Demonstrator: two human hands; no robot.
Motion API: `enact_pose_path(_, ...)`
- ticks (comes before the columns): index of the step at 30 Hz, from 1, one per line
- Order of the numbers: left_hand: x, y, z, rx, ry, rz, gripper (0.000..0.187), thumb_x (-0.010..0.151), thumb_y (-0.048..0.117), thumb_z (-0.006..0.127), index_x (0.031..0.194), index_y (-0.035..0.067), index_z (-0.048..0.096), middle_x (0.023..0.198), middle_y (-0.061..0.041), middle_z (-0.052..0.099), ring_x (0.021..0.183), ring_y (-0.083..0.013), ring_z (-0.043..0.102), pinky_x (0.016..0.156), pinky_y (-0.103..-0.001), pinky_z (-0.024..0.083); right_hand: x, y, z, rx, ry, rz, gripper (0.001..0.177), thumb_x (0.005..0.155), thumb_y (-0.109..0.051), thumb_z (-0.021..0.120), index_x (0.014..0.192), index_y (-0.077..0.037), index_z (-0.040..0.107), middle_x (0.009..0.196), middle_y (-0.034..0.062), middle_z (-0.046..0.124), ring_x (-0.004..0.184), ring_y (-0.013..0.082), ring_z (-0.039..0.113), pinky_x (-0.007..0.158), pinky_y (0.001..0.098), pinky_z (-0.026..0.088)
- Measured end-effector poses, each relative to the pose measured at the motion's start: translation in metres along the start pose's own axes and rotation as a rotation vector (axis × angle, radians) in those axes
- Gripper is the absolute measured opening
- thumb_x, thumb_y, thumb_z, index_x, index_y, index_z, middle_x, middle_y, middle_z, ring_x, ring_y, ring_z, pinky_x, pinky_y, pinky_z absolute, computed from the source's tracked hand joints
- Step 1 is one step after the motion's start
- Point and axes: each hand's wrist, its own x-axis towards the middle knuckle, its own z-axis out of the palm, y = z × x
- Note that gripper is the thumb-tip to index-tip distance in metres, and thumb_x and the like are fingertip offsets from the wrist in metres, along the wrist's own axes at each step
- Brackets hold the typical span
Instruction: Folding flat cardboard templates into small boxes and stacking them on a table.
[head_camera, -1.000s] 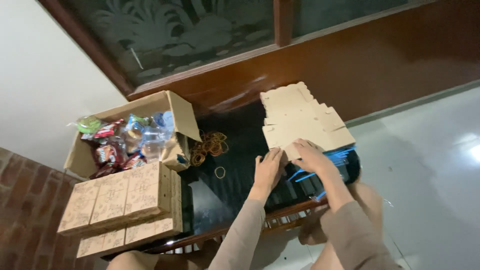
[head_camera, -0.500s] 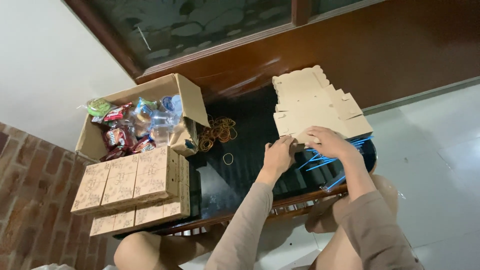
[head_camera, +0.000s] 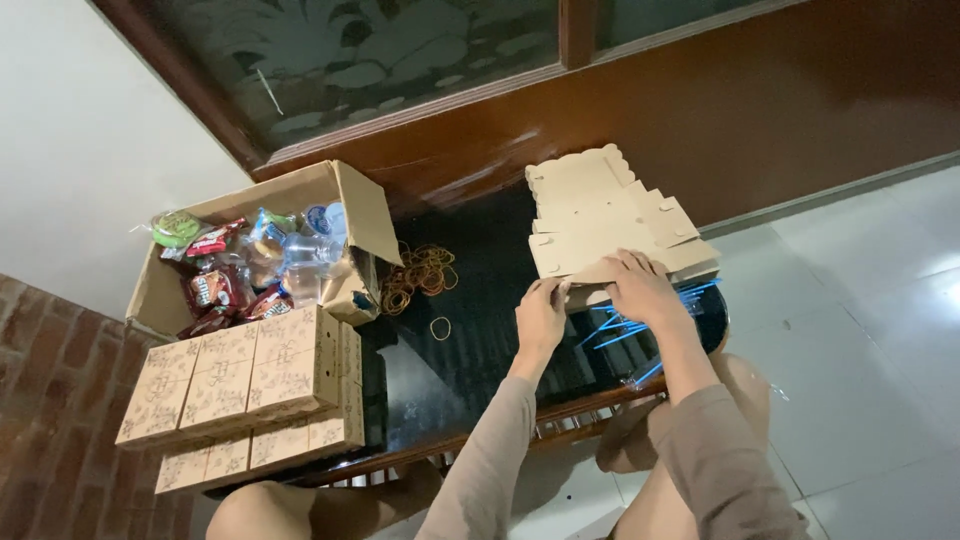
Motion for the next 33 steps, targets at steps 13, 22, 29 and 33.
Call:
enact_pose_path(13, -0.011, -0.028, 0.021, -0.298, 0.371, 0.073, 0.052, 0.097, 0.023, 0.071, 0.134, 0.003, 0.041, 0.134, -0.022, 0.037, 0.128, -0.0464, 0.053, 0.101, -0.060, 0.052, -0.027, -0.017, -0.029, 0.393, 0.027, 0.011, 0.047, 0.111, -0.019, 0.030, 0.155, -0.017, 0.046, 0.164, 0.0138, 0.037, 0.153, 0.0333, 0.033, 0.122, 0.0492, 0.030)
enact_pose_path(22, -0.024, -0.013, 0.012, 0.193, 0.125, 0.091, 0.039, 0.107, 0.032, 0.041, 0.137, 0.012, 0.053, 0.161, -0.011, 0.031, 0.140, -0.0300, 0.044, 0.103, -0.043, 0.046, -0.020, -0.029, -0.010, 0.146, -0.011, 0.101, 0.059, 0.106, -0.040, 0.035, 0.162, -0.025, 0.027, 0.170, 0.0173, 0.013, 0.156, 0.0406, 0.011, 0.122, 0.0613, 0.024)
enact_pose_path(29, -0.025, -0.013, 0.016, 0.244, 0.109, 0.129, 0.043, 0.107, 0.030, 0.036, 0.148, 0.017, 0.043, 0.166, -0.012, 0.025, 0.144, -0.0306, 0.039, 0.107, -0.043, 0.041, -0.012, -0.016, -0.001, 0.562, 0.074, 0.171, 0.076, 0.109, -0.060, 0.018, 0.150, -0.002, 0.047, 0.163, 0.0237, 0.030, 0.154, 0.0391, 0.018, 0.125, 0.0568, 0.018)
enact_pose_path(33, -0.031, 0.004, -0.002, 0.321, -0.010, 0.131, 0.062, 0.100, 0.017, 0.051, 0.157, 0.018, 0.025, 0.170, -0.016, 0.012, 0.152, -0.0346, 0.029, 0.112, -0.047, 0.040, -0.046, -0.041, -0.028, 0.684, 0.171, 0.203, 0.080, 0.108, -0.054, 0.028, 0.135, 0.014, 0.058, 0.147, 0.0358, 0.049, 0.144, 0.0468, 0.040, 0.121, 0.0573, 0.030)
